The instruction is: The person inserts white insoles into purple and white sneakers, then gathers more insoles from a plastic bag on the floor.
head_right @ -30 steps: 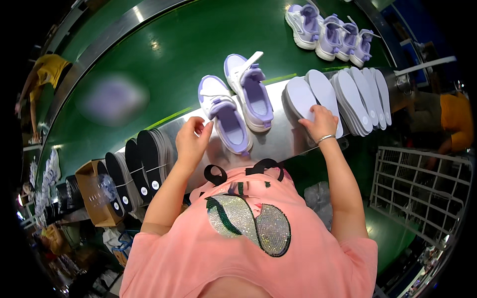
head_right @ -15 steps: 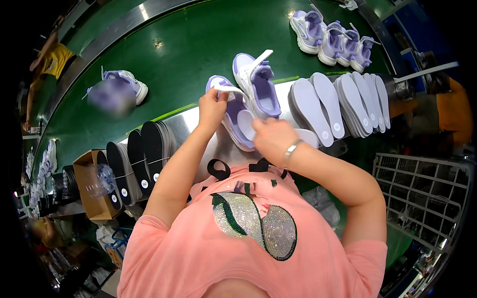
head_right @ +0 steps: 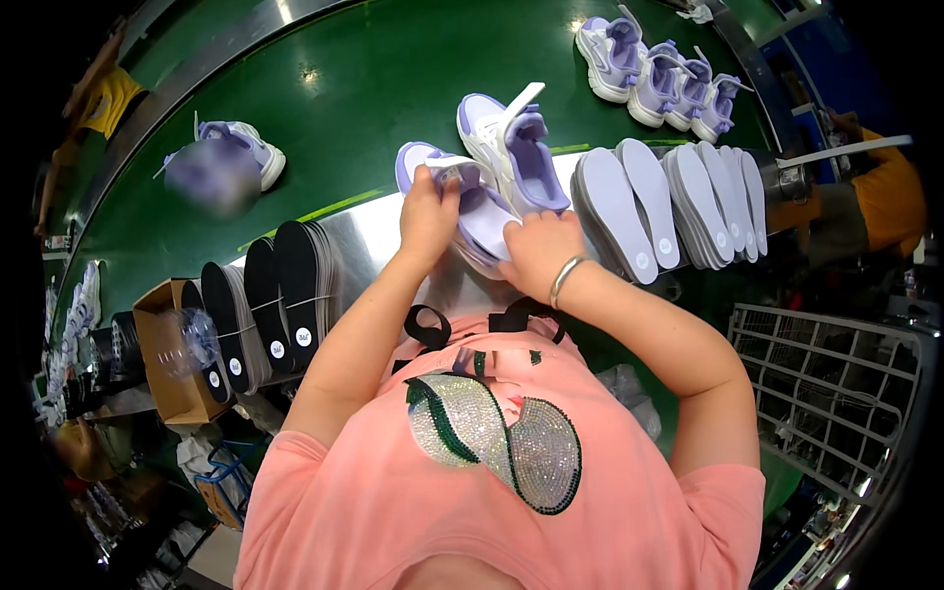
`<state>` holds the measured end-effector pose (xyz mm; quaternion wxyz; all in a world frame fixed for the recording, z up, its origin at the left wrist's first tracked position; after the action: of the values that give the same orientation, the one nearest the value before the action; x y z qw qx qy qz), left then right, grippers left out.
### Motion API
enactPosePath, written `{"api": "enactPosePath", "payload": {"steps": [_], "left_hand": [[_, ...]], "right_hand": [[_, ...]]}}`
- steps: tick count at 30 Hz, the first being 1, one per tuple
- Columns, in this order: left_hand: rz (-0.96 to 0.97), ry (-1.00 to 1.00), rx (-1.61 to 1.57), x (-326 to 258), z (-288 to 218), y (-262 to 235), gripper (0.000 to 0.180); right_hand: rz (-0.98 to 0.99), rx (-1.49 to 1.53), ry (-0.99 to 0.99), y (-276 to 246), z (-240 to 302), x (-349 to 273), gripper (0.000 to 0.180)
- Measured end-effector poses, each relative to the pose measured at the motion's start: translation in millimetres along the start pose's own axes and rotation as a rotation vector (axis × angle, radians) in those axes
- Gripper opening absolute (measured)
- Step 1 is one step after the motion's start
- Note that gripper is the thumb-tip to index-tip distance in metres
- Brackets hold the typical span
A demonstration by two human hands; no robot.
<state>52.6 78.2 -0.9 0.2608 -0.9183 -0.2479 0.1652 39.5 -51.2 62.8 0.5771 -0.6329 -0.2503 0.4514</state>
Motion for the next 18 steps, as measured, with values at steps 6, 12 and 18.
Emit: {"api": "enactPosePath", "payload": {"steps": [6, 12, 18], "left_hand": [[0.108, 0.043, -0.223, -7.4, 1.0, -0.9, 0.041], [0.154, 0.074, -0.303, -12.7, 3.8, -1.8, 0.042], [0.040, 0.115, -0.348, -17.3, 4.6, -10.2, 0.041]], "right_hand": [[0.008, -0.042, -0.169, 28.3, 20.8, 36.8, 0.013], [0.115, 0.111, -0.110, 53.8, 11.2, 59.9, 0.018], [0.575, 0.007, -0.298, 98.9, 21.7, 86.2, 0.022]]}}
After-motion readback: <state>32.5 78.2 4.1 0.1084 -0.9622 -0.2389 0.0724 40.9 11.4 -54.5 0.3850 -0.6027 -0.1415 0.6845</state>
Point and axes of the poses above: each hand's wrist, its own x-axis towards the middle knuckle, its own y-axis out of the palm, z = x × y, the point moved 9 cm from there along x, towards the middle knuckle, and after that the axes turned 11 degrees about -y, right-handed, at the moved point
